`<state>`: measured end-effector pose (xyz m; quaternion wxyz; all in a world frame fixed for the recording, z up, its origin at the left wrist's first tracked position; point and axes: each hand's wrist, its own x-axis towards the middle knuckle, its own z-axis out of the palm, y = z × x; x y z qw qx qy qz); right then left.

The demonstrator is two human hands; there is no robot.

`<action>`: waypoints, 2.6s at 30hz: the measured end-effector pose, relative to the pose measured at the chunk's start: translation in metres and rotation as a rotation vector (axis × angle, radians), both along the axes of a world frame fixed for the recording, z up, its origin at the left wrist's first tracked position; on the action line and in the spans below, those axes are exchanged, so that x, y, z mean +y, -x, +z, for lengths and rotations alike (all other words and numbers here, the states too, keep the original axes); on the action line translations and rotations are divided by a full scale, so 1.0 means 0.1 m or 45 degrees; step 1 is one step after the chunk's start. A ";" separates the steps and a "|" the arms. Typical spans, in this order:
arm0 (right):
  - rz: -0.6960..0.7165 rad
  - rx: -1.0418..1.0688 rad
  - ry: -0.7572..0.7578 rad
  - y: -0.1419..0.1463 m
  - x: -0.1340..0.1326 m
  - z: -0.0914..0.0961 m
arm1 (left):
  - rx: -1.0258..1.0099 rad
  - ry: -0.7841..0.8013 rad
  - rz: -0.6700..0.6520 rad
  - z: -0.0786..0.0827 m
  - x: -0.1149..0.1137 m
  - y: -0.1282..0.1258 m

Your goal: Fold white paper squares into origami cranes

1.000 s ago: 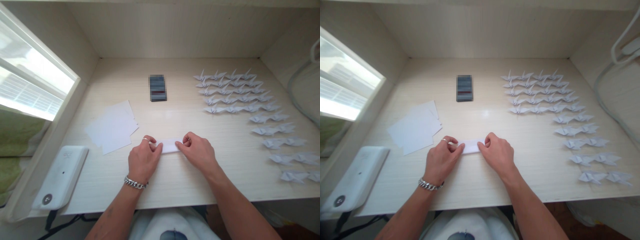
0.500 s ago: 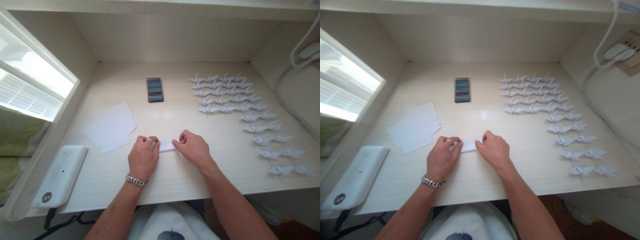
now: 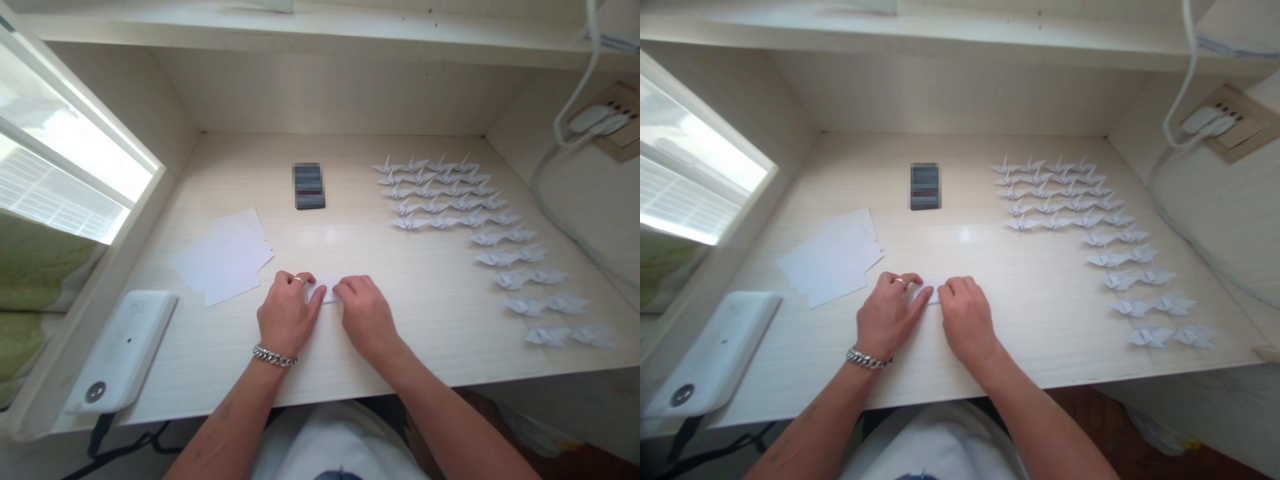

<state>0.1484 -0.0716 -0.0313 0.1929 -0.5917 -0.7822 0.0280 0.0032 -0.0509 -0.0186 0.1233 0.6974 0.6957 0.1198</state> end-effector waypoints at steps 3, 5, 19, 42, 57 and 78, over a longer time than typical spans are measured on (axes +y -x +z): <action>0.160 -0.050 -0.155 0.15 -0.17 -0.09 | -0.013 -0.024 -0.028 -0.03 -0.01 0.02; 0.186 -0.059 -0.168 0.20 -0.26 -0.12 | -0.045 -0.040 -0.063 -0.06 -0.01 0.07; 0.260 -0.042 -0.026 0.21 -0.32 -0.12 | -0.125 -0.199 -0.503 -0.11 -0.51 0.13; 0.107 0.136 0.078 0.16 -0.54 -0.14 | 0.263 -0.095 -0.464 -0.01 -0.61 0.11; 0.025 0.024 0.107 0.17 -0.54 -0.10 | 0.105 -0.180 -0.628 -0.04 -0.45 0.24; 0.035 0.170 -0.024 -0.32 -0.24 -0.06 | 0.638 -0.066 -1.260 0.40 -0.09 -0.16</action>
